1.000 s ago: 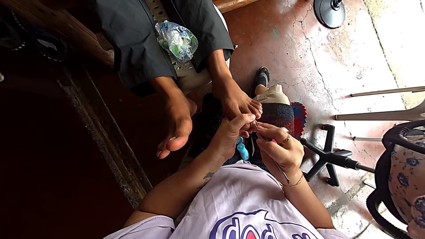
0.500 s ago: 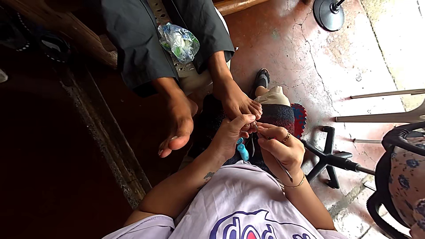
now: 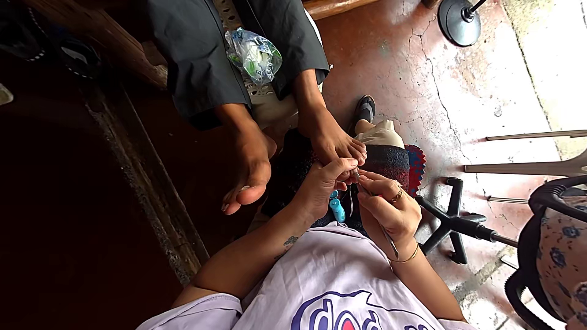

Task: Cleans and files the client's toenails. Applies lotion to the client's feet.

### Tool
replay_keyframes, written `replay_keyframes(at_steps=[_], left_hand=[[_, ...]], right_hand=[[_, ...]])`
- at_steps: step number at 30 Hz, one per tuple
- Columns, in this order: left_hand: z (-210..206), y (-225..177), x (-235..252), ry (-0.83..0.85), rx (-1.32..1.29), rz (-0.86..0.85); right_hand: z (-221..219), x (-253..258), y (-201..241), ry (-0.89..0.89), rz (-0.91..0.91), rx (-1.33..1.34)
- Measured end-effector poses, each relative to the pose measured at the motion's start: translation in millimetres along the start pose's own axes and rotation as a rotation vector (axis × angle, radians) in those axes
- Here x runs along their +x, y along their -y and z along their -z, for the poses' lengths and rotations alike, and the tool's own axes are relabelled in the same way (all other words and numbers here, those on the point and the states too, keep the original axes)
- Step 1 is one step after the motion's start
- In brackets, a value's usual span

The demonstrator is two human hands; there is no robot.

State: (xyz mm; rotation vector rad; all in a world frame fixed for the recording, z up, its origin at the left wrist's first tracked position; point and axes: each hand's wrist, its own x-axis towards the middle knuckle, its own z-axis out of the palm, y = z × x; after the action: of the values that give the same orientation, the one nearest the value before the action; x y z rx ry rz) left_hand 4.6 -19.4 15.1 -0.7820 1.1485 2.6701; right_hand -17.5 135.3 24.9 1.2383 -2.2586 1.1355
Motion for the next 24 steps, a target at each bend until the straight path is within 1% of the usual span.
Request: replay_keyframes(at_steps=[2,5,14,19,20,23,24], left_hand=[[-0.5,0.2,-0.4,-0.010,0.001,-0.003],[-0.9,1.2,-0.6,-0.010,-0.007,0.006],[-1.9,-0.4,-1.7,-0.021,-0.006,0.016],[-1.6,0.7,-1.5,-0.021,0.002,0.011],[-1.7,1.2,-1.1,-0.023,0.004,0.008],[-1.0,0.9,-0.8,-0.013,0.006,0.002],[-0.6,0.0,-1.0,-0.007,0.004,0.004]], right_hand=[[-3.0,0.2,0.0,-0.017,0.000,-0.015],[-4.4,1.2,-1.4,-0.056,-0.035,0.036],[1.6,6.3,2.0,-0.031,-0.106,0.092],[-3.3,6.4,0.6,-0.060,-0.063,0.065],[-1.2,7.3,0.8,-0.042,-0.076,0.069],[16.6,12.9,5.3,0.111,-0.165,0.065],[19.8,14.5,5.0,0.105,-0.174,0.080]])
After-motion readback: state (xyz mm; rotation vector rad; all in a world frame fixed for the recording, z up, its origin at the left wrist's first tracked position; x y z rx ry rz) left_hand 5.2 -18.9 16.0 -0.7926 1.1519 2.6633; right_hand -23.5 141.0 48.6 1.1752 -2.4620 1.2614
